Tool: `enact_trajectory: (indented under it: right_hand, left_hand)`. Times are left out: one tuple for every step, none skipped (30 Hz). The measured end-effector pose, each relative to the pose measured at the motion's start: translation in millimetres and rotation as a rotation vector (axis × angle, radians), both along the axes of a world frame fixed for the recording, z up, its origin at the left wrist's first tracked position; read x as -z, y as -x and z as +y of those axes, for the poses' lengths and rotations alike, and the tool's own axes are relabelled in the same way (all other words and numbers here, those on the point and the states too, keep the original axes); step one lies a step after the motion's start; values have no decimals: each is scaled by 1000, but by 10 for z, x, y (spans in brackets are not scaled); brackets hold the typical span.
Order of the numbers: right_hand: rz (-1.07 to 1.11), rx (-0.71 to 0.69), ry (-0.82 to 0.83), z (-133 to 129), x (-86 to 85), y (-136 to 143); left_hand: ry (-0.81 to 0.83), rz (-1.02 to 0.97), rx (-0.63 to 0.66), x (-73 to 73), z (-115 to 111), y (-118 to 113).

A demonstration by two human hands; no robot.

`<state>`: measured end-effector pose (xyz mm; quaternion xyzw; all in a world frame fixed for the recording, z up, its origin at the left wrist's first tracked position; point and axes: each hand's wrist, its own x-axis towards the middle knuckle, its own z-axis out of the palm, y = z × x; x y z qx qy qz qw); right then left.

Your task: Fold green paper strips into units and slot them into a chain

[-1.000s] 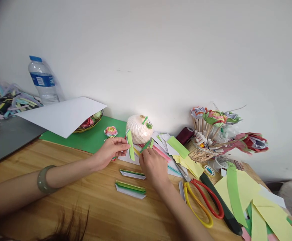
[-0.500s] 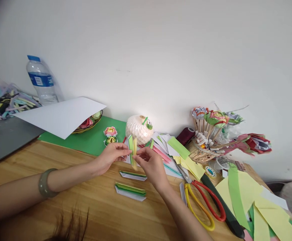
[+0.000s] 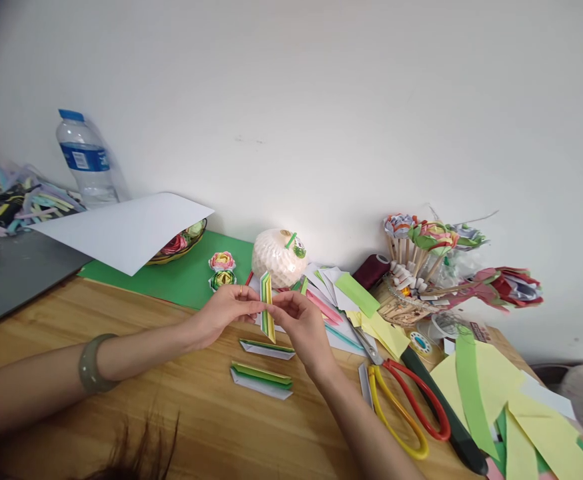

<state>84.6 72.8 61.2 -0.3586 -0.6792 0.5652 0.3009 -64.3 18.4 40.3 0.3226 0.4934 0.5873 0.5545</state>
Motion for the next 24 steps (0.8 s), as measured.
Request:
enact_trajectory:
  right_hand:
    - [4,5,-7,-2,6,6]
    - [10,17,-20,1,12,10]
    - [15,34,-33,8,19,13]
    - [23,59,-42,19,26,13]
    - [34,92,-44,33,31,12]
    - [45,126,-39,47,34,9]
    - [53,154,-25,57,35,7]
    - [61,171,-8,63,34,5]
    - [67,173,6,62,32,4]
    - [75,164,12,54,28,6]
    - [83,148,13,41,25,10]
    - [93,131,10,24,23,16]
    - [105,119,9,5,23,22]
    - [114,108,11,-13,25,28]
    - [121,99,15,-29,29,33]
    - [126,91,19,-40,36,37]
    - [128,82,21,-47,44,39]
    - [130,75,20,-50,52,39]
    - [132,68,18,-50,58,39]
    - [135,63,17,-47,63,39]
    - [139,59,20,-42,65,38]
    - [144,55,25,-37,64,38]
    - [150,51,28,-32,62,38]
    - [158,48,30,-28,58,37]
  left_hand:
    - [-3,2,6,3,-1,-4]
    - [-4,0,10,4,-1,-6]
    - [-1,-2,11,3,0,-8]
    - [2,-6,7,0,1,-8]
    - [7,-11,1,-4,3,-8]
    - [12,-15,-5,-10,4,-8]
    - [16,-19,-9,-16,5,-7]
    - [18,-20,-11,-21,5,-7]
    - [18,-21,-11,-24,4,-6]
    - [16,-21,-10,-25,3,-6]
    - [13,-20,-9,-24,1,-5]
    - [9,-18,-6,-21,0,-4]
    - [5,-17,-5,-15,-2,-2]
    - [-2,-18,-4,-7,-2,1]
    - [-11,-18,-3,2,-1,5]
    - [-21,-17,-1,10,1,8]
    - [-31,-13,0,18,3,11]
    - [-39,-9,3,24,7,13]
    - [-44,-4,10,27,11,14]
    - [-47,-1,19,27,14,15]
    - [-48,0,28,26,16,15]
    - [-52,-3,38,22,18,15]
    - [-58,-9,47,17,17,14]
    - [-68,-17,55,12,15,14]
